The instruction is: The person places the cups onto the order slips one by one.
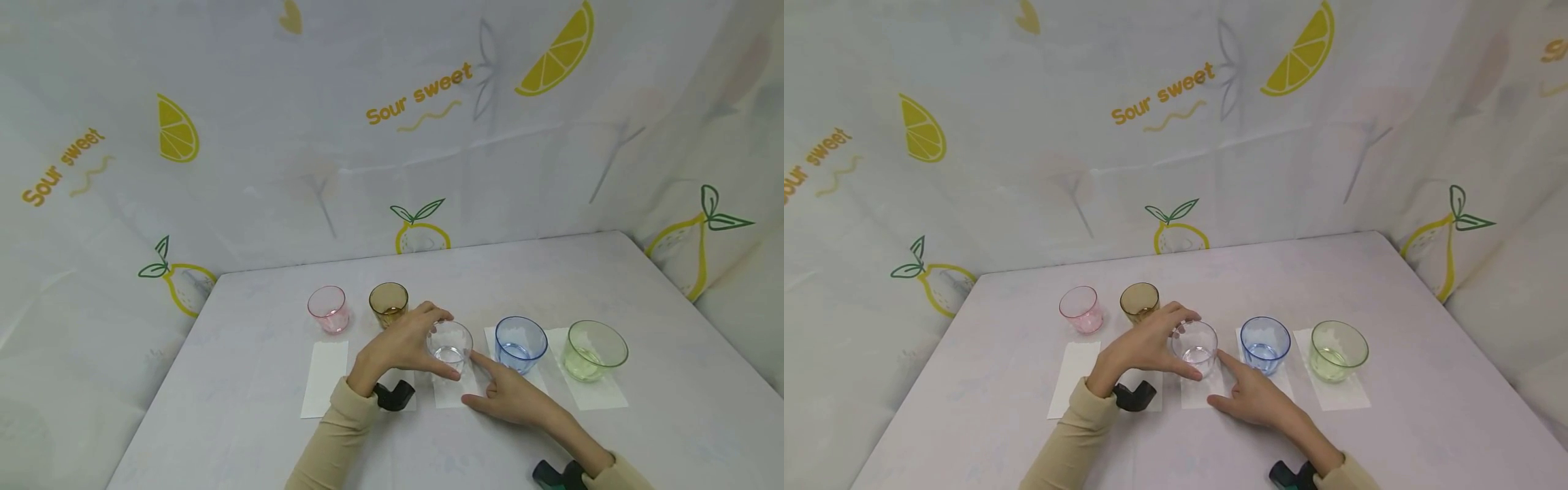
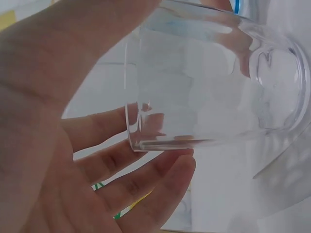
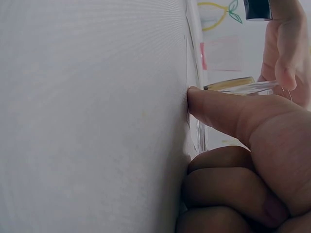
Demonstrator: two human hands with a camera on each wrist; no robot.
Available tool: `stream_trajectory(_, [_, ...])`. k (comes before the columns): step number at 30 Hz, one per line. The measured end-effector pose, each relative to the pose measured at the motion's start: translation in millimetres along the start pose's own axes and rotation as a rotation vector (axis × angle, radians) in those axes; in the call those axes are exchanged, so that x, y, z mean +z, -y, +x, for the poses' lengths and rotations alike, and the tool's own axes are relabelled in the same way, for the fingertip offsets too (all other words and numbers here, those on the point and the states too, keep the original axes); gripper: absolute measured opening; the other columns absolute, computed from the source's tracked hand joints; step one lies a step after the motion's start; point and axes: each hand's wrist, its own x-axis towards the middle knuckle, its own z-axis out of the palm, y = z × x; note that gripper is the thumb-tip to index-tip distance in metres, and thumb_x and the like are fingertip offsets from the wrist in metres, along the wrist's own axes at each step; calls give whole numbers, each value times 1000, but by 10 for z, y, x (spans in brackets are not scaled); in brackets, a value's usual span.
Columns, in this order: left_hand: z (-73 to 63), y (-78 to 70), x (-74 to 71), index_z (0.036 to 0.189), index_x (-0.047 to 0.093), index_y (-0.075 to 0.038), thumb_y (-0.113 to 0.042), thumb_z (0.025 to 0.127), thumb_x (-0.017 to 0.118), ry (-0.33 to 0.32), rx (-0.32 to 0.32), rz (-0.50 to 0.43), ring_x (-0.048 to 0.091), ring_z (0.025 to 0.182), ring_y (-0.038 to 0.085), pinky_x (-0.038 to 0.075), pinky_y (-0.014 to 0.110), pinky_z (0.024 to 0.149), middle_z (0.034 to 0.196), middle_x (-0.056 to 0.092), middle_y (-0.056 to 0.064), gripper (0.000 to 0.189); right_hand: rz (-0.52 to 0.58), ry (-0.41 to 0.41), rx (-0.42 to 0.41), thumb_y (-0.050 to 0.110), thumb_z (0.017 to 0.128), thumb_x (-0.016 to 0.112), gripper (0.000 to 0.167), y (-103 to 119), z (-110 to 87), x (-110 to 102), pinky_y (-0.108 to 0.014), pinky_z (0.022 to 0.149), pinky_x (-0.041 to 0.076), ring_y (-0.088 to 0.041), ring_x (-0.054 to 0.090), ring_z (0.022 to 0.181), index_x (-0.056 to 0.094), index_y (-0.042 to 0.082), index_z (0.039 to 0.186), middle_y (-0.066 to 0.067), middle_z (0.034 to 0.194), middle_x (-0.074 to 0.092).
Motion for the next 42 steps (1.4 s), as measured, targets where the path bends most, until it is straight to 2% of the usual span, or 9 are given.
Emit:
stream_trajectory(4, [-16,42,-37,144,55,-8,-41,74,92,27,18,-75,64,117,25,54,27,96,137,59,9,85,-6,-1,-16,36,87,79,90,-11,2,1,-18,45,23,-7,26,47,35,-7,153,9,53,33])
stream_trajectory(7, [-17,70,-49,143,56,-8,-39,77,90,34,29,-82,64,117,25,54,27,97,137,59,10,81,-9,-1,-21,36,87,79,90,-16,3,0,-19,45,24,-7,26,48,36,-7,153,9,53,33])
stream_trajectory(30, [-2,7,-27,138,60,-9,-43,75,91,-15,3,-29,66,109,20,55,21,87,130,64,8,78,-3,-27,-7,33,87,79,89,29,-17,12,-18,46,23,-7,27,48,36,-8,153,8,52,33])
stream_trajectory(37, [-24,1,-46,144,56,-10,-43,76,90,-4,-6,-48,65,115,22,55,25,93,135,61,8,83,-16,-71,-14,32,87,79,89,39,-47,20,-18,45,24,-5,27,47,35,-9,153,8,52,33])
stream_trajectory(42, [-43,8,-65,145,55,-12,-44,77,89,-33,6,-28,64,117,19,55,28,97,138,59,6,82,-32,-101,-11,32,87,80,90,73,-96,2,-19,45,25,-5,26,47,34,-5,155,8,53,33])
